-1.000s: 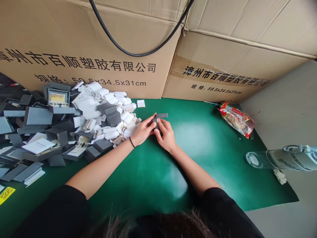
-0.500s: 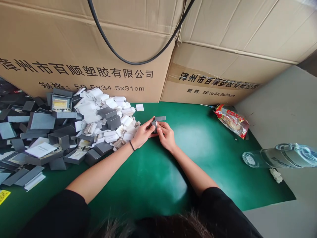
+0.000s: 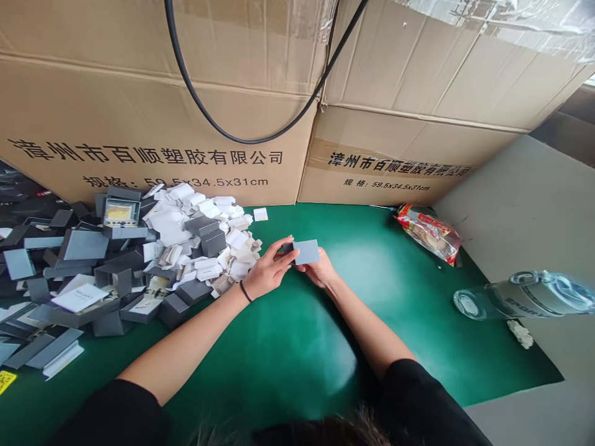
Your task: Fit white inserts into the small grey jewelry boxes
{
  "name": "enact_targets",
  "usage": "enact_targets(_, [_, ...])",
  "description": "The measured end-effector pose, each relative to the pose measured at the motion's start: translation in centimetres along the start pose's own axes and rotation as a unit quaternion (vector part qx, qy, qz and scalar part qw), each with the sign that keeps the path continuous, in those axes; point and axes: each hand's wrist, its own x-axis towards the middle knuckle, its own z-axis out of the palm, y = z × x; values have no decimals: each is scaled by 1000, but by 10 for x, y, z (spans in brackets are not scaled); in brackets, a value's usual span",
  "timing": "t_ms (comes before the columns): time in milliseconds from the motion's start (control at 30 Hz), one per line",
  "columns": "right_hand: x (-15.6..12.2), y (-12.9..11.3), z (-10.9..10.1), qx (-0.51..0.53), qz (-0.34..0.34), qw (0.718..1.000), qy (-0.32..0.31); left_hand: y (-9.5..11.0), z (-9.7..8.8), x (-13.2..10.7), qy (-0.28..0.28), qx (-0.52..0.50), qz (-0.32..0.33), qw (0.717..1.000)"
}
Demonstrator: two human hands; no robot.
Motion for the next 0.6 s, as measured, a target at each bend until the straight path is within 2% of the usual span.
enact_targets(100, [-1,-8,-4,-64,-50,996,-38,-3,-1,2,-15,34,63,997])
enact_targets(200, [-5,-15,-2,-120,-112,986,-44,-3,-2,2,-10,44,79,996])
enact_targets(267, [-7,-19,0,-128,-127,983,-46,-4,-2,1,-5,45,86,995])
enact_targets(467, [-8,-29,-3,-123,-100,983,-92,-5,-1,2,-28,56,106,992])
enact_targets(533, [-6,-24,-3,-99,-69,988,-97,-5,0,1,-30,68,97,992])
enact_targets(600, [-4,-15,-2,-52,-21,996,-74,-6,2,0,-20,91,70,993])
